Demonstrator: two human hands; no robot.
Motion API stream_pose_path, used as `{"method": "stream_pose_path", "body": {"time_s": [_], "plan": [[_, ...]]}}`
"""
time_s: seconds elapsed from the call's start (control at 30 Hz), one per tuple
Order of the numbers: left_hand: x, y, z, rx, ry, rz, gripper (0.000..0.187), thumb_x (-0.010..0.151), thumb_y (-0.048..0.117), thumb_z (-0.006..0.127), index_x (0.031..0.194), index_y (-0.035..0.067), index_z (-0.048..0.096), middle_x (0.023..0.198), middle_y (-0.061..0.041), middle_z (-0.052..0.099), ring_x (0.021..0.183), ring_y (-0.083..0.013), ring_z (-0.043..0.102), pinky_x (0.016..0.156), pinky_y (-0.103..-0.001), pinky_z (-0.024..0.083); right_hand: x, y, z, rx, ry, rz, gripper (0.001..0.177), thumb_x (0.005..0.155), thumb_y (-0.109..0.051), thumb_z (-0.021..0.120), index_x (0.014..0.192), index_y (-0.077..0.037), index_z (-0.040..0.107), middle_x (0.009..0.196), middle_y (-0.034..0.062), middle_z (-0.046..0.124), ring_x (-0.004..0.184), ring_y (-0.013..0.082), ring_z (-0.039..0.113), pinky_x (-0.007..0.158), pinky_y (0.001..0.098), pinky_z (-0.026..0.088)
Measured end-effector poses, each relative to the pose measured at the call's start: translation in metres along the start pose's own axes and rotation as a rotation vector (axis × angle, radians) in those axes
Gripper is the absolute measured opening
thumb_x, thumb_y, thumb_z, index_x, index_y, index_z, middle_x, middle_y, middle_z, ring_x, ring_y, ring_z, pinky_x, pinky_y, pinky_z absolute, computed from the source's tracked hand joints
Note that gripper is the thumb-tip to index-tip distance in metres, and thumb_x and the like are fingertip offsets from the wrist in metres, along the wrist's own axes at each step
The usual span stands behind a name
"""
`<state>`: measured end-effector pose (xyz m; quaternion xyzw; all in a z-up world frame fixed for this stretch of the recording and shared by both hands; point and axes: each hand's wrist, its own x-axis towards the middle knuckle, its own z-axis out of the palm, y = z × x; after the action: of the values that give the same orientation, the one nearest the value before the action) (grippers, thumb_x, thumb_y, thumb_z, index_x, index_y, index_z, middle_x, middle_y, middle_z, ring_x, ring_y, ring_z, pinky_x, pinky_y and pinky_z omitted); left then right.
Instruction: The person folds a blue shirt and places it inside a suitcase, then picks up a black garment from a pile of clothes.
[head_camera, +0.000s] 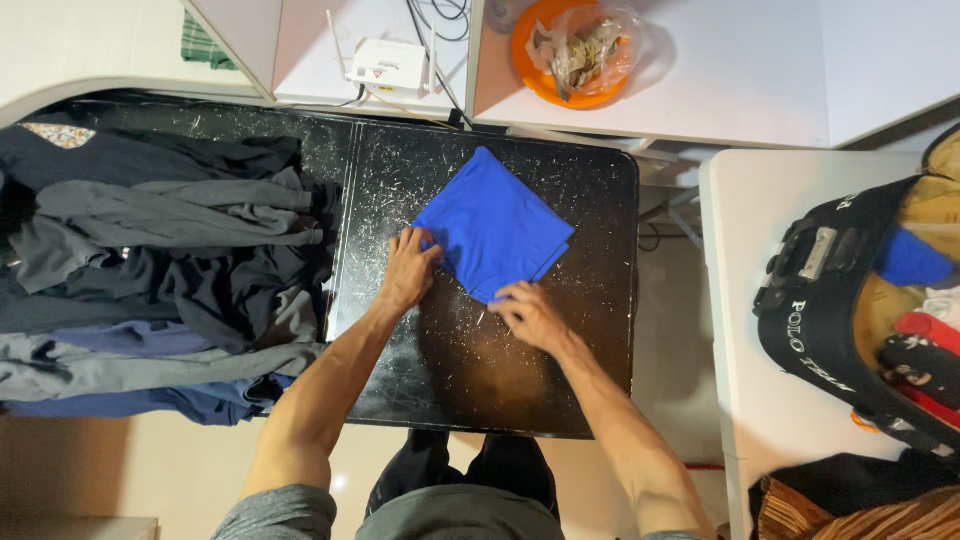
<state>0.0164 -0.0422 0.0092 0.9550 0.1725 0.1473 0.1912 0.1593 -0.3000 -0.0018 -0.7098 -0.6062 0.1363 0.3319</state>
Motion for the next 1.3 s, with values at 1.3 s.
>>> {"method": "stream_pose_path", "body": {"time_s": [1.3], "plan": [[-0.040,0.077,0.064,0.022,-0.211,-0.067,0.031,0.086,0.019,0.072,0.115,0.013,0.064,0.110,-0.009,0.065,0.110,-0.0296,0.059,0.093,-0.045,0.044,0.000,0.045,0.012,0.582,0.433,1.255,0.021,0.087,-0.020,0.078,0.094,-0.001,0.075,0.080,0.0098,0.075,0.060,0.0154,0.066,0.048,0.0280,0.049]]}}
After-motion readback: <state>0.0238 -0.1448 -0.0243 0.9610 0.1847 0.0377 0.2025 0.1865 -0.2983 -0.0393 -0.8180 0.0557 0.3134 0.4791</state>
